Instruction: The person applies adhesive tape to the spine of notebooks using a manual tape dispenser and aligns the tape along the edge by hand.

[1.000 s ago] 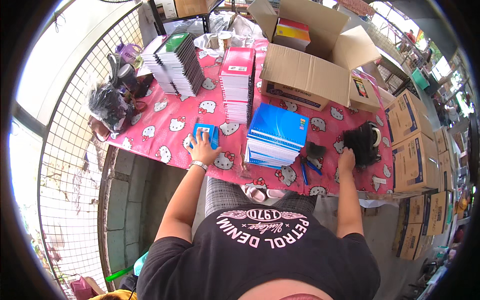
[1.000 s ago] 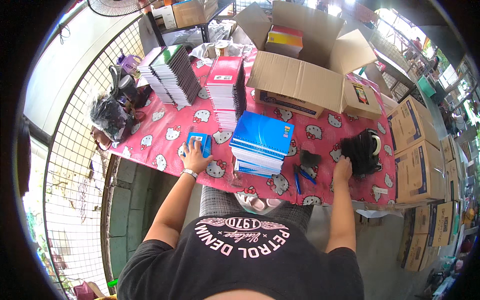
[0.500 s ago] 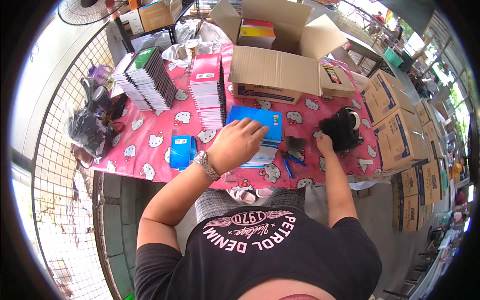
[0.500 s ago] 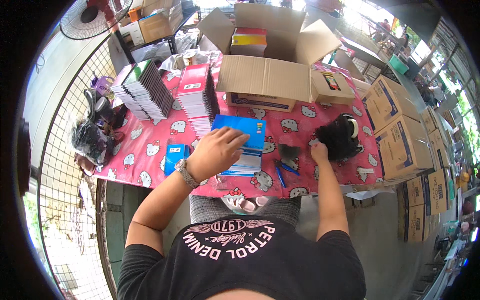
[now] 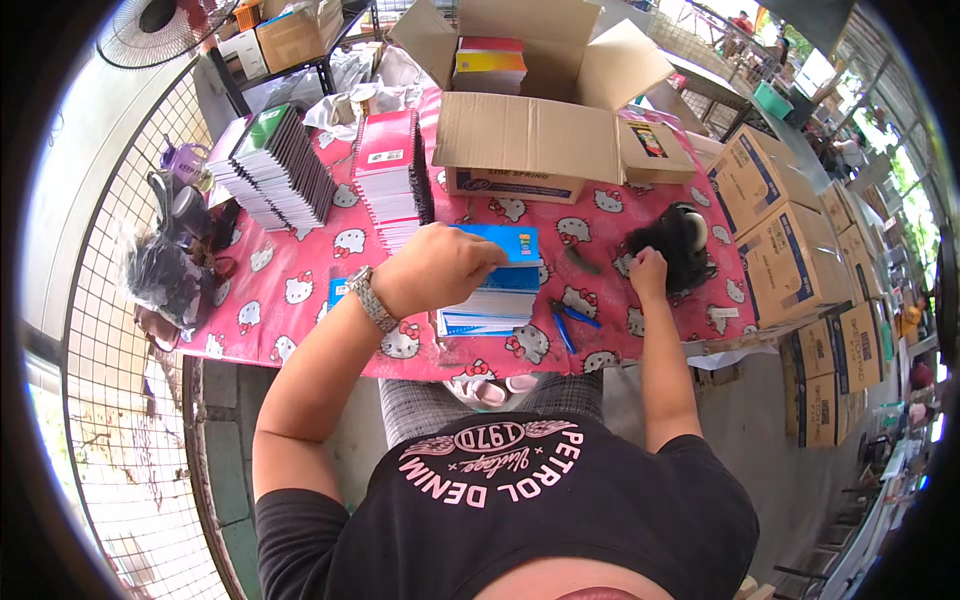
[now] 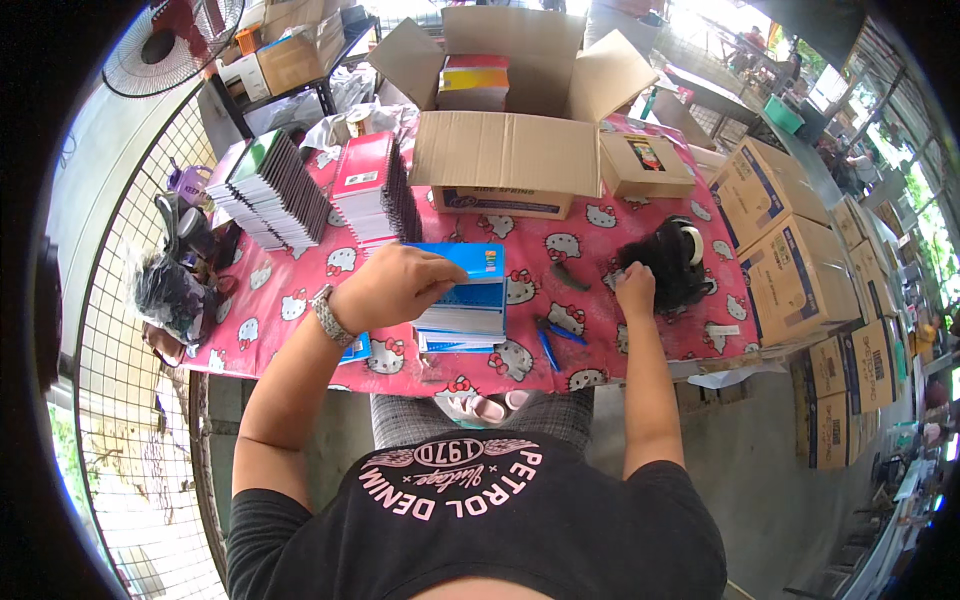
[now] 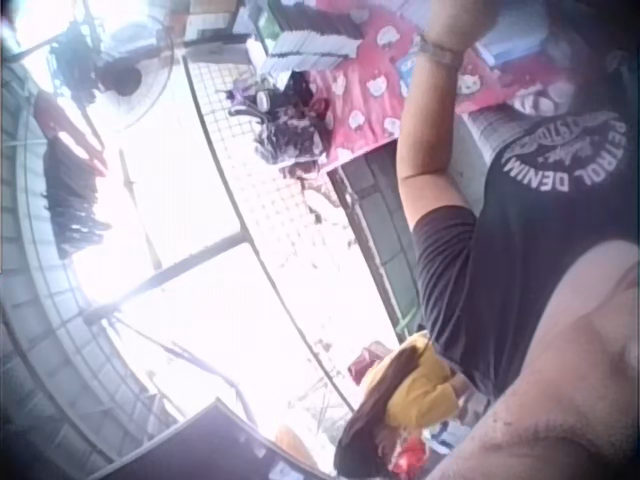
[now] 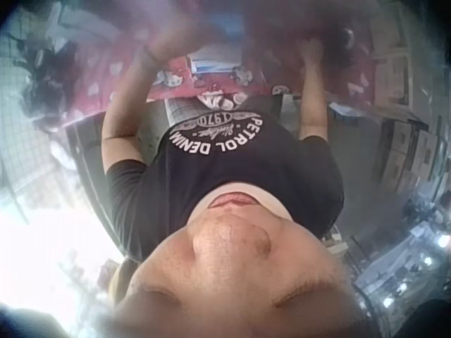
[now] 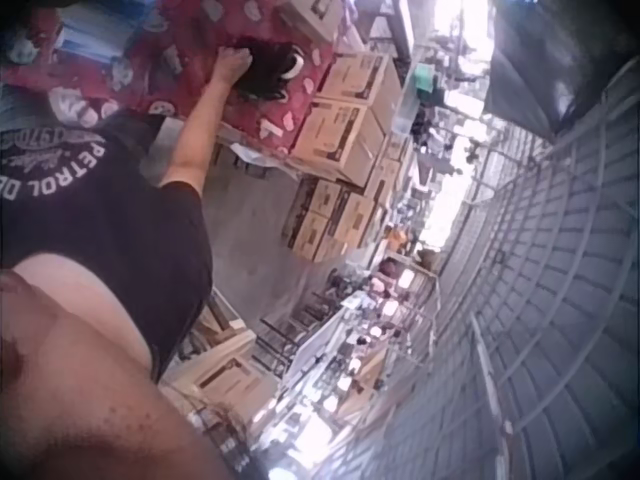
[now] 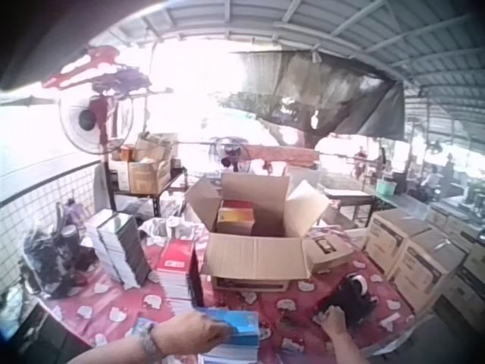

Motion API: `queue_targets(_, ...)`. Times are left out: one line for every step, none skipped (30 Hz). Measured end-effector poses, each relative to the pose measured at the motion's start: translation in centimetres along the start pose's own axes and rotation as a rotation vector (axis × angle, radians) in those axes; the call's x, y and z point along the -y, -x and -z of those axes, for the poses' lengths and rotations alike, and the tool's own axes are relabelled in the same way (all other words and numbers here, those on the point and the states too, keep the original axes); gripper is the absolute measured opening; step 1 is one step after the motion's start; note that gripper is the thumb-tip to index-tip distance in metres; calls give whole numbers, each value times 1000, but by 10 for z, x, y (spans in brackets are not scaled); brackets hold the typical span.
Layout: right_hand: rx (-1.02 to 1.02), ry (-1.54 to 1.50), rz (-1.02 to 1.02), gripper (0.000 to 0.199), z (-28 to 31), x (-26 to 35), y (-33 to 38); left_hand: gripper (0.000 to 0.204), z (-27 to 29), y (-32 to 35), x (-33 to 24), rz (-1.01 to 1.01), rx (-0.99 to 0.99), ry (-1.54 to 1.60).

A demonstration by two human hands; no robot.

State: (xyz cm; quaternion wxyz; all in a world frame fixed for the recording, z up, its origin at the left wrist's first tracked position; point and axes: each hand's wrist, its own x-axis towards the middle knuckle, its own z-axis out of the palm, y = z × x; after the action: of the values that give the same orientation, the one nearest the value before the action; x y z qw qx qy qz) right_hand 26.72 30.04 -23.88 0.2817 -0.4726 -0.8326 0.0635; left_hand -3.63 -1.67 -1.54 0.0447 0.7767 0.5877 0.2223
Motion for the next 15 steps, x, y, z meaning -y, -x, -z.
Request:
queue_targets(-78, -57, 9, 16, 7, -5, -6, 17, 6, -5, -3, -8, -9, -27)
queue_targets(-92, -157, 27, 18, 14, -10, -11, 18, 10, -12, -7, -18, -18, -53)
queue_targets(-90, -277, 60, 20, 23, 16, -17, 19, 13, -12, -6, -14, -106, -117)
queue_targets(-85, -397, 91, 22, 38, 51, -18, 21, 15, -13, -5, -8, -191, -179)
queue_targets(5, -520, 78, 24, 64, 93, -16, 22, 15, -13, -5, -3, -277, -238)
queue_targets(91, -638, 64, 25, 93, 135, -13, 23, 9, -12, -6, 52, -250, -243)
queue_targets(114, -712, 166, 25, 112, 163, -8, 22, 1, -14, -7, 48, -305, -235)
queue_targets(136, -788, 269, 24, 127, 186, -3, 21, -7, -14, -8, 44, -358, -231)
queue_targets(179, -806, 352, 23, 139, 201, 2, 21, -12, -15, -11, 36, -408, -227)
queue_targets(156, -884, 450, 24, 142, 215, 7, 20, -14, -13, -17, 69, -415, -238)
queue_targets(156, -847, 470, 24, 146, 224, 11, 20, -15, -13, -20, 73, -416, -229)
queue_targets(165, -806, 493, 24, 150, 231, 15, 21, -18, -11, -23, 84, -422, -216)
queue_targets(175, -766, 517, 25, 153, 235, 17, 21, -20, -10, -25, 96, -427, -203)
queue_targets(178, -837, 548, 26, 153, 238, 18, 23, -20, -11, -27, 97, -440, -203)
queue_targets(173, -845, 555, 27, 155, 238, 18, 22, -20, -11, -26, 87, -452, -202)
